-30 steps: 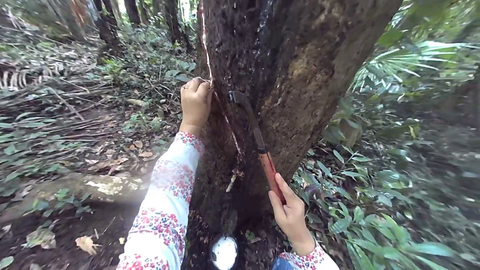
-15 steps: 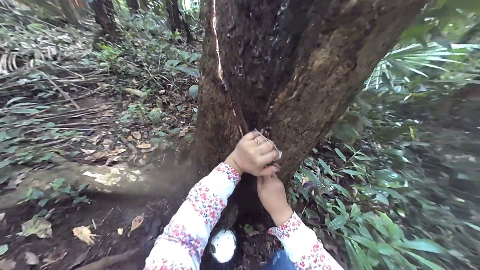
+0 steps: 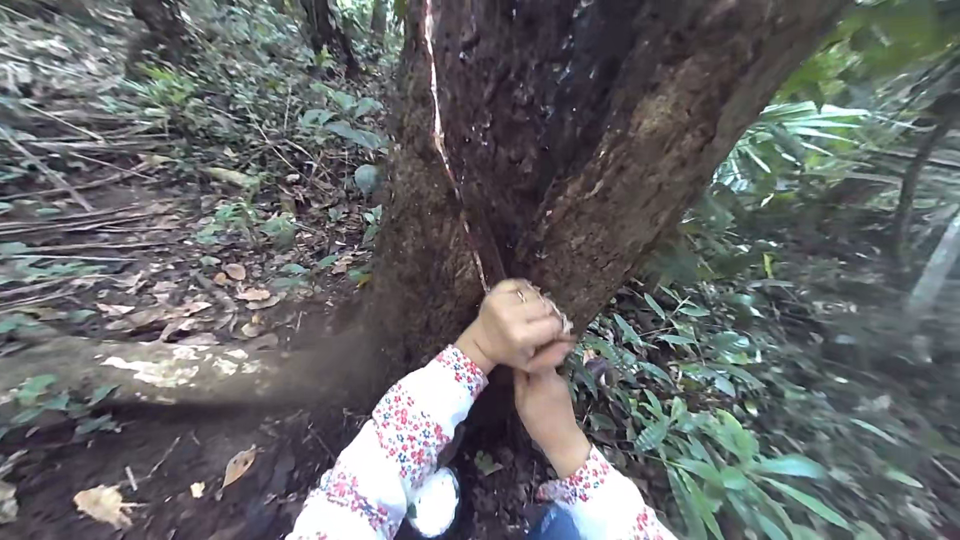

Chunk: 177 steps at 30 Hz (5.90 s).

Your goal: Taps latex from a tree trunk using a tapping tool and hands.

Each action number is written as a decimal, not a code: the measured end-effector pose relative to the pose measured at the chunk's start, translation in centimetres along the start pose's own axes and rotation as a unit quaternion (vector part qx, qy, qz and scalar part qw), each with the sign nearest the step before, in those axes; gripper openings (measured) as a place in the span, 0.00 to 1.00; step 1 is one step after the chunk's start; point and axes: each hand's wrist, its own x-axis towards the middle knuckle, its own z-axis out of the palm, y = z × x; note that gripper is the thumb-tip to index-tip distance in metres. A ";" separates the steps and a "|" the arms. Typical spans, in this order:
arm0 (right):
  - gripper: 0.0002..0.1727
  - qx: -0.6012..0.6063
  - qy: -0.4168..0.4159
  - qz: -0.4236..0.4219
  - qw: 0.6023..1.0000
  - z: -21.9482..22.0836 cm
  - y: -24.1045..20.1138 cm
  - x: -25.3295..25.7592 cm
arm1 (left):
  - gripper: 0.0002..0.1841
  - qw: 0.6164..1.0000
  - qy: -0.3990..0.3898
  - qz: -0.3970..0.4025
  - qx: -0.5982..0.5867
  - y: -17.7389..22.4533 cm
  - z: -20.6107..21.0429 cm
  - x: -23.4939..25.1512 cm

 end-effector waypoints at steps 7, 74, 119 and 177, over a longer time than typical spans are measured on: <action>0.09 -0.004 -0.048 0.040 0.998 0.3 0.8 -2.5 | 0.23 1.000 -0.019 0.017 0.010 1.3 0.7 -2.2; 0.17 -0.028 -0.145 0.073 0.986 -10.7 -6.0 0.9 | 0.38 0.995 -0.015 -0.027 -0.090 1.7 -2.3 4.3; 0.13 0.064 -0.070 0.045 0.995 -0.5 2.2 -3.6 | 0.25 0.996 -0.062 -0.049 0.047 4.0 1.4 -1.5; 0.17 0.065 -0.167 0.111 0.978 -1.8 6.1 -9.9 | 0.20 0.994 -0.092 -0.038 0.035 9.7 4.3 -6.1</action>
